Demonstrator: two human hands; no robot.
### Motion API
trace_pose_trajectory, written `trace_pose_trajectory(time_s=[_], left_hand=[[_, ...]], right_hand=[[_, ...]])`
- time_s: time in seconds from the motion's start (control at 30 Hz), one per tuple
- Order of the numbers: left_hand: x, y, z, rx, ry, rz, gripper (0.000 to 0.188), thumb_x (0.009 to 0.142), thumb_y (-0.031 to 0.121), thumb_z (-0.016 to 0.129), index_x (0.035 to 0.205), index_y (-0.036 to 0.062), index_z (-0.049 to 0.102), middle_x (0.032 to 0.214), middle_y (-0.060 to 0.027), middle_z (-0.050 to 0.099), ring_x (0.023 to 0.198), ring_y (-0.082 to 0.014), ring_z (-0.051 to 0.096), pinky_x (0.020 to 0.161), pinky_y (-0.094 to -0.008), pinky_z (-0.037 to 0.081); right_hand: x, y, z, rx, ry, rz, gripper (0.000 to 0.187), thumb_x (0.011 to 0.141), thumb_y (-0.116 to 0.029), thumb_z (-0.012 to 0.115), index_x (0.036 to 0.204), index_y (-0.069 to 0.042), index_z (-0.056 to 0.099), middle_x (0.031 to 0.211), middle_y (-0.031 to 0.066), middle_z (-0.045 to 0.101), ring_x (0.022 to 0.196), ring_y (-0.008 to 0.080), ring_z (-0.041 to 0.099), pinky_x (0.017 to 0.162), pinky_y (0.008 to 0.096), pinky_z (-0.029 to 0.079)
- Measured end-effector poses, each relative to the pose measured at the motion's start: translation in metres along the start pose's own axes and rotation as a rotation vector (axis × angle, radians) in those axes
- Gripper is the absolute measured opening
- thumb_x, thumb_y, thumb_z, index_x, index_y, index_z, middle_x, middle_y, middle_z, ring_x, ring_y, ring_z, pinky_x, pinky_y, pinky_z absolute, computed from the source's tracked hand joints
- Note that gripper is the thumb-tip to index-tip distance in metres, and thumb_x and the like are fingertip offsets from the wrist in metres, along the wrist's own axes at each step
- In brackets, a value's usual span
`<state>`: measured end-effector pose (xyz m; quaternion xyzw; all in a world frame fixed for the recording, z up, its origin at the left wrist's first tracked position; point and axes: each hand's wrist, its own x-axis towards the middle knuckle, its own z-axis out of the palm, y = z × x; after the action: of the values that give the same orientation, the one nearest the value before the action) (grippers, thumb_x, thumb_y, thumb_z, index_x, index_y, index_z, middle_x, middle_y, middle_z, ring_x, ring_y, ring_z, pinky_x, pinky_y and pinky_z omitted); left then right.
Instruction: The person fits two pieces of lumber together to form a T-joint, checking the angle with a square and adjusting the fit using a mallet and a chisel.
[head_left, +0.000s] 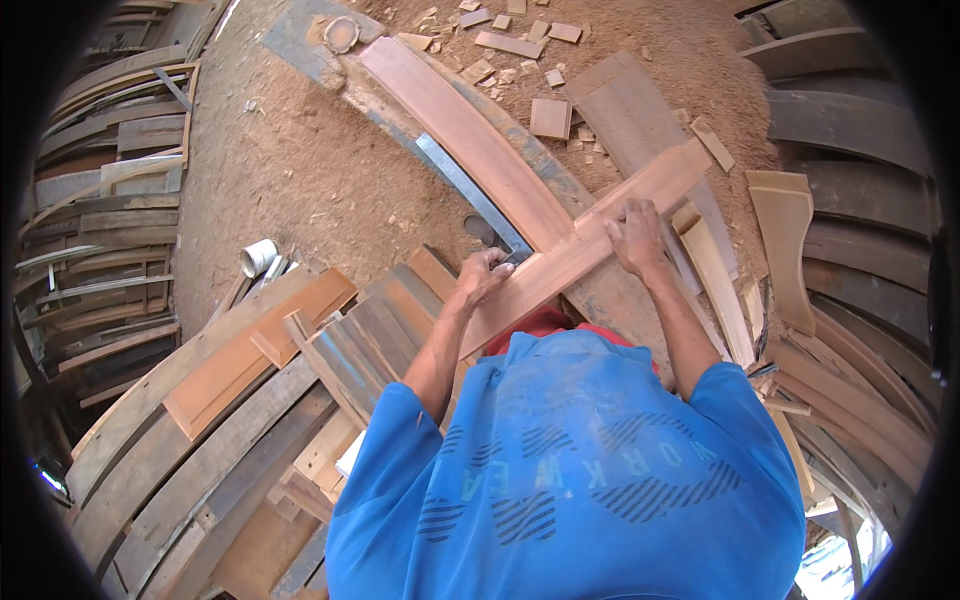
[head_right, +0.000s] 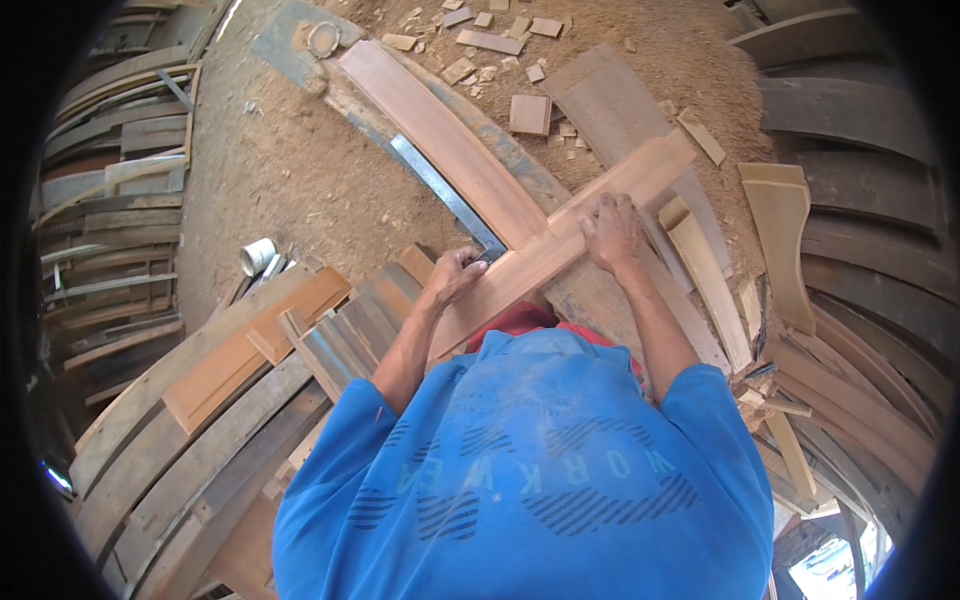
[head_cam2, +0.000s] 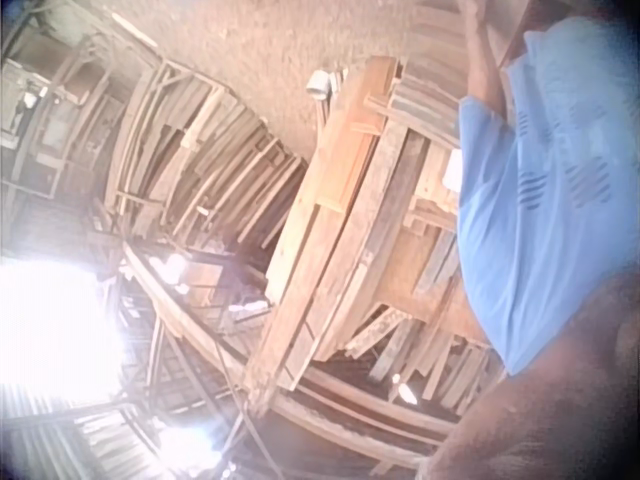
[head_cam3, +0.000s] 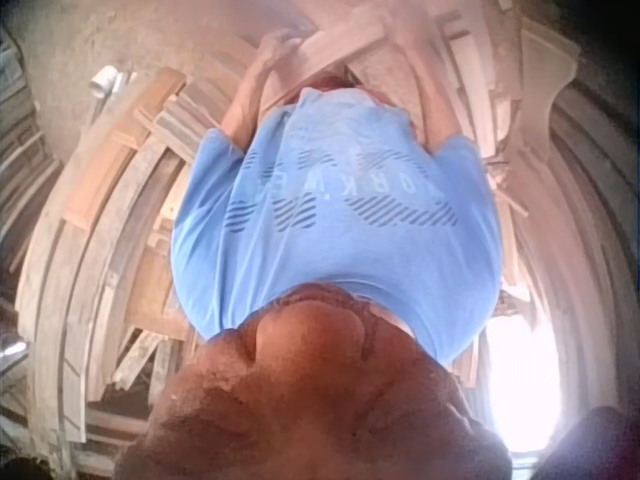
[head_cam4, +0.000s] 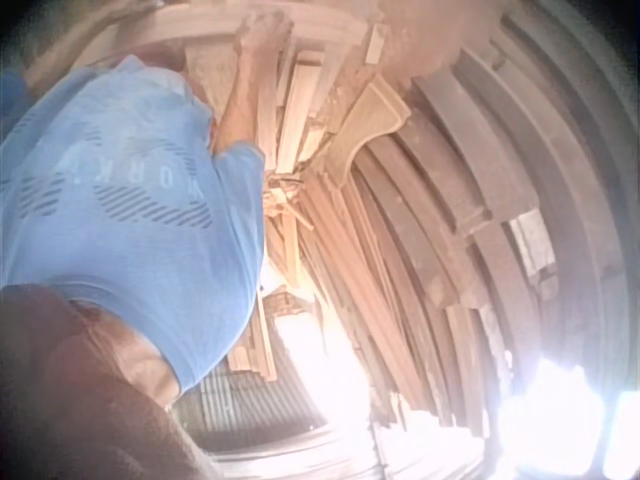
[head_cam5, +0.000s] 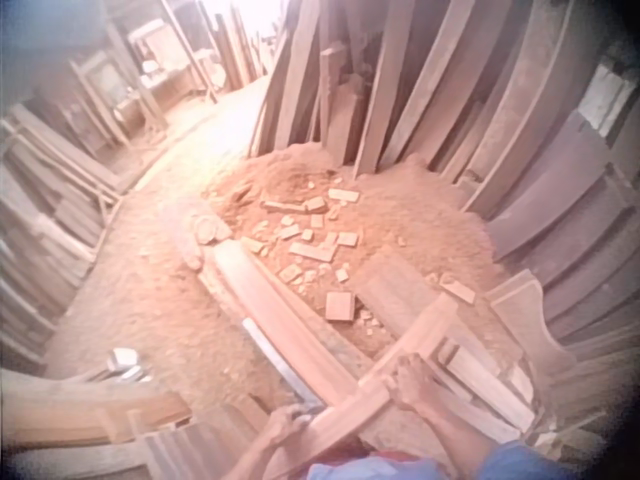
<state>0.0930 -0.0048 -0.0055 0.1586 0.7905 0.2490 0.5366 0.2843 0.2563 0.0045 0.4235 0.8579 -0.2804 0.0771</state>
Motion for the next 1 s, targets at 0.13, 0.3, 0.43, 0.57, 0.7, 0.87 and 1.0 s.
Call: trace_pose_trajectory(time_s=[0.13,0.3,0.43,0.57,0.7,0.87,1.0], left_hand=[[0.002,0.000,0.001,0.019,-0.003,0.037,0.024,0.095,0.024,0.070,0.107,0.0038,0.072,0.088,-0.0071,0.070,0.083,-0.0166,0.062,0.076,-0.0365,0.051],[0.004,0.001,0.001,0.016,-0.004,0.061,0.024,0.095,0.023,0.070,0.108,0.0037,0.072,0.090,-0.0082,0.071,0.083,-0.0173,0.064,0.076,-0.0368,0.051],[0.005,-0.003,0.004,-0.014,0.025,0.084,0.020,0.094,0.022,0.071,0.105,0.0045,0.071,0.083,-0.0067,0.069,0.074,-0.0165,0.062,0.067,-0.0367,0.051],[0.007,-0.002,0.003,0.005,0.011,0.027,0.019,0.095,0.022,0.071,0.107,0.0071,0.072,0.080,-0.0056,0.068,0.070,-0.0158,0.061,0.063,-0.0365,0.050],[0.003,0.000,0.003,0.028,0.065,0.063,0.021,0.093,0.020,0.072,0.109,0.0063,0.072,0.082,-0.0099,0.071,0.075,-0.0225,0.067,0.070,-0.0395,0.052],[-0.032,0.044,-0.001,-0.017,0.324,0.337,0.021,0.091,0.016,0.070,0.110,0.0057,0.072,0.094,-0.0190,0.072,0.088,-0.0360,0.070,0.081,-0.0429,0.054],[-0.032,0.115,-0.006,0.158,0.556,0.843,0.028,0.086,0.008,0.073,0.114,0.0080,0.072,0.095,-0.0149,0.070,0.092,-0.0364,0.065,0.084,-0.0457,0.052]], right_hand=[[0.001,0.005,0.006,0.002,0.005,-0.001,0.041,0.090,-0.030,0.066,0.118,-0.001,0.061,0.116,0.0209,0.057,0.114,0.0385,0.055,0.100,0.0496,0.045],[0.002,0.008,0.007,-0.005,-0.001,-0.014,0.043,0.090,-0.031,0.067,0.120,0.000,0.061,0.121,0.0231,0.054,0.115,0.0398,0.057,0.100,0.0507,0.047],[0.003,0.007,0.006,-0.003,-0.009,-0.013,0.044,0.090,-0.030,0.067,0.120,0.001,0.060,0.121,0.0241,0.054,0.115,0.0407,0.056,0.100,0.0508,0.046],[0.001,0.001,0.000,-0.010,-0.021,0.005,0.042,0.090,-0.029,0.067,0.119,0.001,0.061,0.118,0.0241,0.054,0.112,0.0419,0.057,0.099,0.0510,0.047],[0.005,-0.004,-0.014,0.068,-0.087,-0.040,0.046,0.090,-0.032,0.067,0.119,0.002,0.062,0.114,0.0265,0.060,0.106,0.0434,0.061,0.095,0.0507,0.050],[-0.005,-0.056,-0.032,0.508,-0.255,-0.261,0.053,0.090,-0.043,0.070,0.116,0.004,0.067,0.105,0.0221,0.071,0.100,0.0322,0.068,0.086,0.0460,0.054],[0.005,-0.098,-0.036,0.947,-0.608,-0.441,0.050,0.099,-0.044,0.063,0.110,0.004,0.069,0.091,0.0144,0.072,0.084,0.0246,0.068,0.078,0.0402,0.053]])
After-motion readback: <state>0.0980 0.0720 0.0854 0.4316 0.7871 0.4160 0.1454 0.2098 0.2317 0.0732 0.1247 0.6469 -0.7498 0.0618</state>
